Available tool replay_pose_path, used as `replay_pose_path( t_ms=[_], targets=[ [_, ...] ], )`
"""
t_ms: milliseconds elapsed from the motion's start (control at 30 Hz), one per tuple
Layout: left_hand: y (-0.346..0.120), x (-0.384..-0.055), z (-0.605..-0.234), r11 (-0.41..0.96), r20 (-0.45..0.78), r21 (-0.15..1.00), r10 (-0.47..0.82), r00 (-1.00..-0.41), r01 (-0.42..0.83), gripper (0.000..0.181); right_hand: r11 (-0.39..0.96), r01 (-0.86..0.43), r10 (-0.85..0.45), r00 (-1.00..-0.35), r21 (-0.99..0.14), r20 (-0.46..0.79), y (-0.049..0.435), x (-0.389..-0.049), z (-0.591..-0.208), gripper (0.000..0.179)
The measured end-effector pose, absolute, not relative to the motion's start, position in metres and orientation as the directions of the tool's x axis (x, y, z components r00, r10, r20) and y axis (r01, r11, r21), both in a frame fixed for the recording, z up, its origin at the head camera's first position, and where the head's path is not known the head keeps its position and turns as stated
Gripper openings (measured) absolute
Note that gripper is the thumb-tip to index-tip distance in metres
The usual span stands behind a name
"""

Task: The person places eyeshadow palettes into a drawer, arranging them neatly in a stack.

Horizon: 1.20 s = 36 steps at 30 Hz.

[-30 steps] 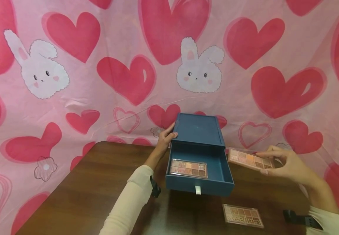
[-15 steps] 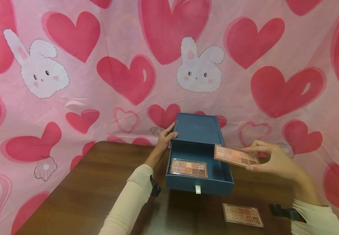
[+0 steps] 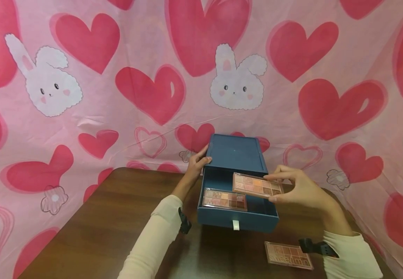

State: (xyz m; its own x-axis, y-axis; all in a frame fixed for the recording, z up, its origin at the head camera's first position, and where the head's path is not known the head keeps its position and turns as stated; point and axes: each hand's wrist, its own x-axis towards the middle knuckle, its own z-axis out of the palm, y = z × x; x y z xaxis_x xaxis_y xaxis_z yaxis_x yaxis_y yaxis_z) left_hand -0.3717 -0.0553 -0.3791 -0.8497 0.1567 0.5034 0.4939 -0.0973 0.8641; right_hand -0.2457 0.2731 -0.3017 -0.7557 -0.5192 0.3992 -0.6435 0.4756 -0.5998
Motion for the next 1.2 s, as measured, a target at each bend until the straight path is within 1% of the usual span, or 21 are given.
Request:
replay_pose_path(
  t_ms=[233,433,567,733,833,1033,1200],
  targets=[
    [-0.056,-0.370,-0.375,-0.110,0.474,0.880,0.151,-0.868,0.462,0.066,0.472,-0.599,-0.525,-0.780,-0.647,0.340,0.256,-0.250,-0.303,0.048],
    [-0.058,-0.350,-0.354,-0.071,0.461,0.887,0.177,-0.869,0.456,0.068,0.440,-0.601,-0.550,-0.768,-0.667,0.328,0.246,-0.253,-0.305,0.049],
    [-0.059,-0.343,-0.348,-0.066,0.456,0.890,0.191,-0.869,0.452,0.068,0.450,-0.625,-0.561,-0.754,-0.638,0.342,0.239,-0.256,-0.307,0.049],
    [-0.057,-0.357,-0.360,-0.090,0.461,0.887,0.177,-0.869,0.452,0.067,0.441,-0.663,-0.588,-0.723,-0.605,0.364,0.230,-0.260,-0.310,0.049],
    [-0.056,-0.368,-0.370,-0.084,0.464,0.886,0.160,-0.871,0.456,0.066,0.436,-0.667,-0.599,-0.716,-0.604,0.359,0.225,-0.261,-0.312,0.049],
    [-0.055,-0.372,-0.377,-0.068,0.474,0.880,0.140,-0.869,0.469,0.066,0.455,-0.659,-0.607,-0.722,-0.599,0.332,0.215,-0.261,-0.311,0.051],
    [-0.056,-0.371,-0.378,-0.058,0.477,0.879,0.131,-0.869,0.474,0.068,0.495,-0.655,-0.613,-0.729,-0.570,0.305,0.207,-0.261,-0.309,0.053]
  ],
)
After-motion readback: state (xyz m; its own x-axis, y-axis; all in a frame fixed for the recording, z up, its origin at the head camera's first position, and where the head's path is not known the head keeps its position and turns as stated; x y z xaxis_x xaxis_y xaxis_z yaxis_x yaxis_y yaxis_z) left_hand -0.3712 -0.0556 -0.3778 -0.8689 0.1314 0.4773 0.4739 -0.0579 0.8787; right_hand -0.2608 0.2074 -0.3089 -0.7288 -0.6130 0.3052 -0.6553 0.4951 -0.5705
